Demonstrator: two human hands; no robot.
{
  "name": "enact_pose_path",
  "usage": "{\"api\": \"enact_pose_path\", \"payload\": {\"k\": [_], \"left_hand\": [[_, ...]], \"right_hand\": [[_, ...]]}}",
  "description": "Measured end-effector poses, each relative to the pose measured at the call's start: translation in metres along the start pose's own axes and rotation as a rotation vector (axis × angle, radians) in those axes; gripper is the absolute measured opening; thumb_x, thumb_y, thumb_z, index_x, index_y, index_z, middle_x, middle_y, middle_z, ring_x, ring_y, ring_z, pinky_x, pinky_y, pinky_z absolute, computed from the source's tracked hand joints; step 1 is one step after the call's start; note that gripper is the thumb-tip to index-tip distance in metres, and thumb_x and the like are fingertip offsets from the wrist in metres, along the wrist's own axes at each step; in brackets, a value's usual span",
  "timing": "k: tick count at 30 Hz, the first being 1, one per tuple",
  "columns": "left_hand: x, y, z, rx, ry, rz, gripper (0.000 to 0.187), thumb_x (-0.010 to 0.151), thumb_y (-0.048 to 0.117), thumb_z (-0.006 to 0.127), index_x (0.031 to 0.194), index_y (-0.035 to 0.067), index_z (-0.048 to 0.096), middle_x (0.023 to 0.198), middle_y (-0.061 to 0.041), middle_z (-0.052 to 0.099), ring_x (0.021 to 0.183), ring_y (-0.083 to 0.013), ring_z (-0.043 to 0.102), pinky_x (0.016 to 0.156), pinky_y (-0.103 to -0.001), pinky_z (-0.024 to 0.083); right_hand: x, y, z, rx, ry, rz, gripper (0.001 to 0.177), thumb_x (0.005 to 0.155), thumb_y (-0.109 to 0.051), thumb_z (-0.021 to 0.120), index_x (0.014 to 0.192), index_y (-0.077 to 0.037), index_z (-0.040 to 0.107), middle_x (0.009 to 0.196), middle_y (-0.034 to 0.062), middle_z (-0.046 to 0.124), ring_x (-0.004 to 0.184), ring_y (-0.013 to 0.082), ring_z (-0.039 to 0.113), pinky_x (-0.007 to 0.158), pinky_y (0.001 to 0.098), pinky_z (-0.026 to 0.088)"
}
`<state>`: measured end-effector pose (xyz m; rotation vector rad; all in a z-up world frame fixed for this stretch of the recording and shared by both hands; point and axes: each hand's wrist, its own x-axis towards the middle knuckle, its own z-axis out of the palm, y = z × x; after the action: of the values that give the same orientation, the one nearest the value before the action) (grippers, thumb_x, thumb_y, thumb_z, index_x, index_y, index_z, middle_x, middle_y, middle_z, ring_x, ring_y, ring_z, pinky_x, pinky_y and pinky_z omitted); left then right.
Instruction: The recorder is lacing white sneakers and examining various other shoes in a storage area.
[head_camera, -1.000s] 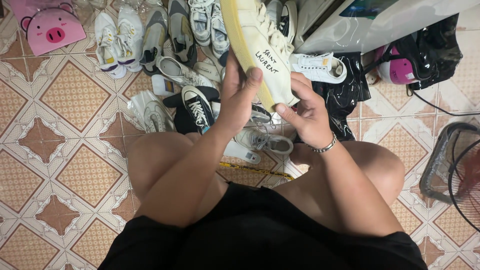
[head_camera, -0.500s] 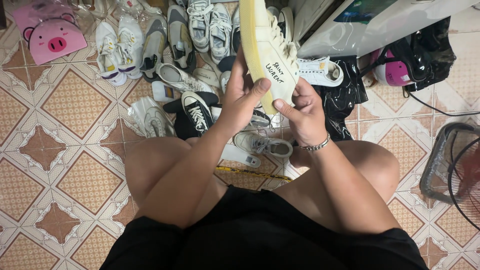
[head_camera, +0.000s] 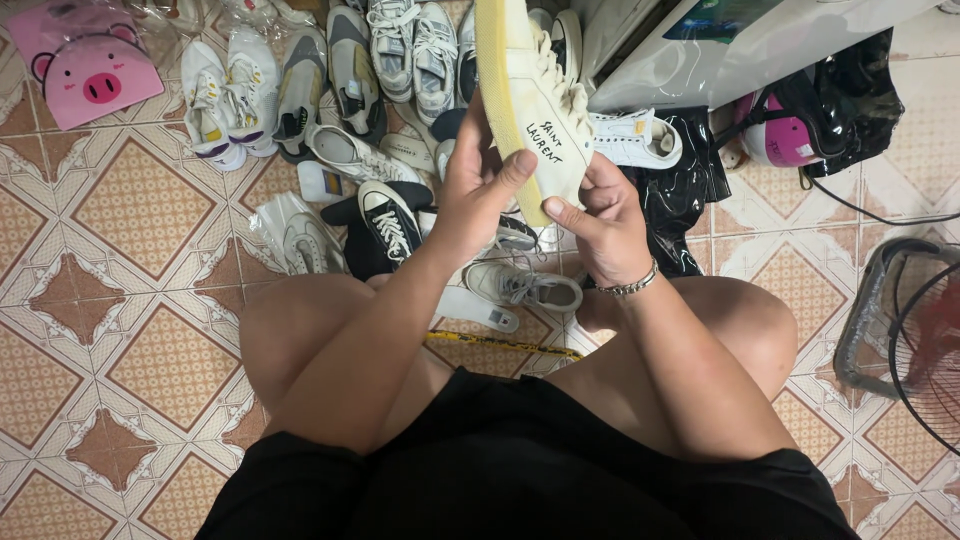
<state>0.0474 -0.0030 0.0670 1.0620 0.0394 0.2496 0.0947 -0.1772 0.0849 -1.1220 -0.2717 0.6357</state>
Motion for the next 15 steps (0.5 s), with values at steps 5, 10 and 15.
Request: {"api": "enact_pose_path", "payload": {"k": [5,10,15], "left_hand": [[0.0002,0.0011,-0.0015,-0.012,-0.007,0.017,0.077,0.109,0.015,0.068,0.167,0.004,0.019,0.158,-0.012,0.048,0.14,-0.0185,0.05,0.124,-0.036,0.042],[0.001,-0.0004,-0.0023,0.002,-0.018,0.01,0.076,0.11,0.016,0.067,0.167,0.004,0.019,0.155,-0.013,0.049,0.139,-0.0185,0.051,0.123,-0.036,0.043],[0.0033,-0.0011,-0.0033,0.046,0.005,0.004,0.074,0.11,0.017,0.066,0.167,0.004,0.02,0.154,-0.013,0.05,0.141,-0.0188,0.051,0.12,-0.036,0.045]], "right_hand": [[0.0005,-0.0021,-0.0003,0.005,-0.022,0.011,0.054,0.092,0.008,0.073,0.143,0.001,0.056,0.14,0.0099,0.066,0.133,0.0174,0.059,0.119,0.0347,0.043],[0.0004,-0.0019,0.0,-0.003,-0.013,-0.001,0.055,0.092,0.008,0.073,0.144,0.002,0.056,0.141,0.0104,0.065,0.134,0.0174,0.059,0.12,0.0349,0.043],[0.0015,-0.0056,-0.0005,0.024,0.031,0.055,0.058,0.092,0.008,0.071,0.147,0.002,0.052,0.142,0.0114,0.064,0.132,0.0172,0.059,0.117,0.0334,0.043]]}}
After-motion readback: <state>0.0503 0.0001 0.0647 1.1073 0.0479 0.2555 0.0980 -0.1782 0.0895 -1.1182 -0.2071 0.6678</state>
